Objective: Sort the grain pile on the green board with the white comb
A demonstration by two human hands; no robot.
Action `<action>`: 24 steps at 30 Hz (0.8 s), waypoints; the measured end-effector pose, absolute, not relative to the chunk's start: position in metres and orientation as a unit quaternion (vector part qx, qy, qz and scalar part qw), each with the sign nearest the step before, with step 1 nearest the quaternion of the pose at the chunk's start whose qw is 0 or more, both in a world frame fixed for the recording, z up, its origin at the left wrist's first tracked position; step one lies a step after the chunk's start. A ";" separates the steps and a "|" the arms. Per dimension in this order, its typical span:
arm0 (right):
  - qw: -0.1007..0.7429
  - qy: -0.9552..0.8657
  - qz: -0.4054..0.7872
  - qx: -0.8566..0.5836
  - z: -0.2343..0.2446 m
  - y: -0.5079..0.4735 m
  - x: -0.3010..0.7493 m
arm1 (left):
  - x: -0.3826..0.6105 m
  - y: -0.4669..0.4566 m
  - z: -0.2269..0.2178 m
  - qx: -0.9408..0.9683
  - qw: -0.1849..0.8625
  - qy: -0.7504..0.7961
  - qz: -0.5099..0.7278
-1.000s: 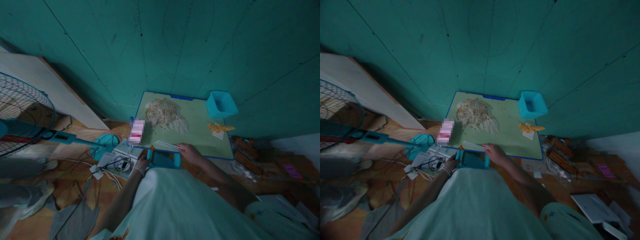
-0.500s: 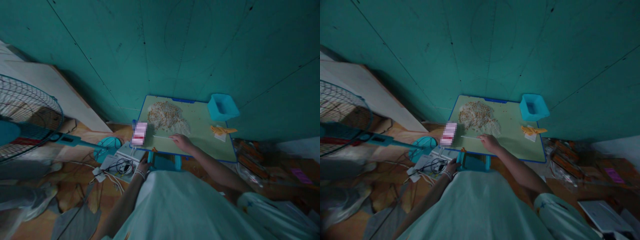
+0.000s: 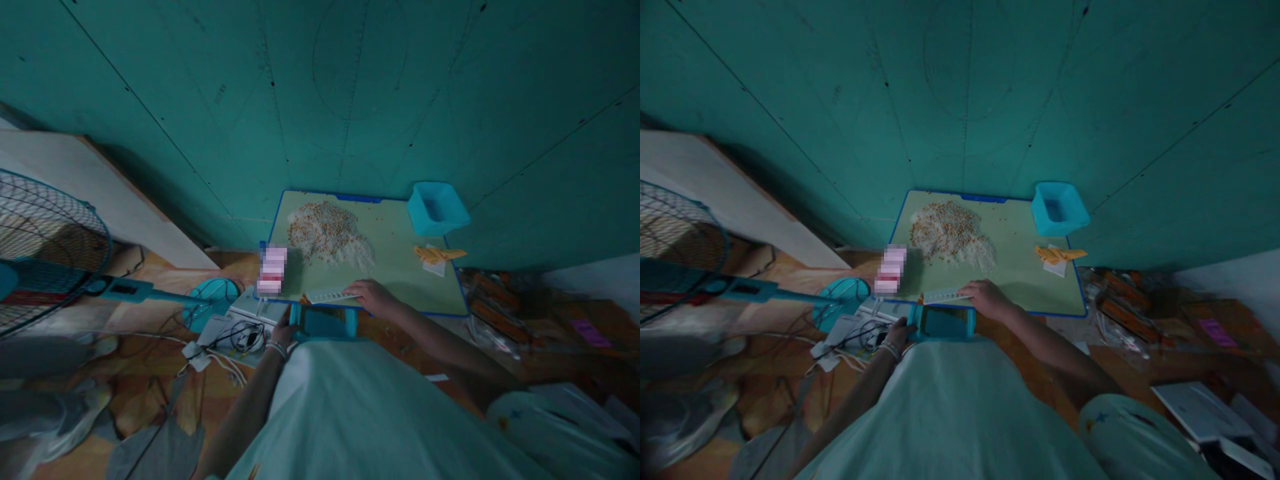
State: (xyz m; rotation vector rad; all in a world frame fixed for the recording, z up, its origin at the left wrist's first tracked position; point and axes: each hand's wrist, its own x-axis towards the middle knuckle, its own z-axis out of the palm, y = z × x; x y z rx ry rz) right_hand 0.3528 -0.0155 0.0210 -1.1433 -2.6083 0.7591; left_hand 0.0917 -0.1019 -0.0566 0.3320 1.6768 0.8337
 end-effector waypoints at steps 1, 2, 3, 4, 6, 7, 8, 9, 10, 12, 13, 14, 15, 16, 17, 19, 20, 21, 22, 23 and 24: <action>0.097 -0.881 0.256 -0.386 0.021 -0.016 0.354 | 0.090 -0.102 -0.057 0.135 0.580 0.717 0.363; 0.100 -0.880 0.258 -0.387 0.020 -0.017 0.356 | 0.089 -0.102 -0.057 0.130 0.578 0.716 0.370; 0.106 -0.878 0.260 -0.388 0.020 -0.017 0.357 | 0.087 -0.102 -0.058 0.124 0.576 0.715 0.376; 0.112 -0.876 0.262 -0.389 0.021 -0.017 0.357 | 0.085 -0.103 -0.059 0.120 0.574 0.715 0.381; 0.123 -0.870 0.270 -0.393 0.022 -0.017 0.355 | 0.082 -0.103 -0.061 0.112 0.568 0.719 0.384; 0.125 -0.867 0.274 -0.397 0.023 -0.016 0.352 | 0.080 -0.104 -0.062 0.110 0.565 0.721 0.386; 0.125 -0.862 0.278 -0.404 0.024 -0.015 0.348 | 0.079 -0.104 -0.063 0.109 0.564 0.721 0.388; 0.123 -0.857 0.283 -0.413 0.026 -0.013 0.344 | 0.078 -0.104 -0.064 0.107 0.563 0.721 0.390; 0.119 -0.851 0.286 -0.423 0.027 -0.011 0.338 | 0.077 -0.105 -0.065 0.105 0.561 0.723 0.390; 0.110 -0.841 0.288 -0.445 0.030 -0.008 0.326 | 0.075 -0.105 -0.067 0.103 0.558 0.726 0.388; 0.105 -0.837 0.288 -0.454 0.031 -0.006 0.320 | 0.074 -0.106 -0.068 0.105 0.555 0.728 0.389; 0.101 -0.835 0.286 -0.459 0.031 -0.005 0.314 | 0.073 -0.106 -0.070 0.110 0.551 0.729 0.391; 0.098 -0.835 0.284 -0.460 0.032 -0.004 0.308 | 0.071 -0.106 -0.072 0.116 0.548 0.729 0.392; 0.095 -0.838 0.284 -0.456 0.031 -0.004 0.304 | 0.069 -0.107 -0.075 0.122 0.545 0.730 0.394; 0.093 -0.843 0.285 -0.447 0.031 -0.006 0.301 | 0.067 -0.107 -0.077 0.127 0.542 0.731 0.394; 0.086 -0.856 0.288 -0.422 0.028 -0.011 0.298 | 0.063 -0.107 -0.082 0.129 0.535 0.735 0.396; 0.082 -0.862 0.289 -0.409 0.027 -0.014 0.298 | 0.061 -0.108 -0.085 0.128 0.533 0.735 0.399; 0.078 -0.867 0.290 -0.399 0.026 -0.017 0.298 | 0.060 -0.108 -0.086 0.129 0.533 0.732 0.404; 0.077 -0.871 0.290 -0.390 0.025 -0.020 0.300 | 0.058 -0.108 -0.088 0.131 0.535 0.729 0.407; 0.078 -0.873 0.290 -0.384 0.025 -0.023 0.302 | 0.056 -0.108 -0.088 0.135 0.536 0.726 0.409; 0.080 -0.875 0.289 -0.379 0.025 -0.024 0.304 | 0.054 -0.108 -0.089 0.138 0.536 0.726 0.407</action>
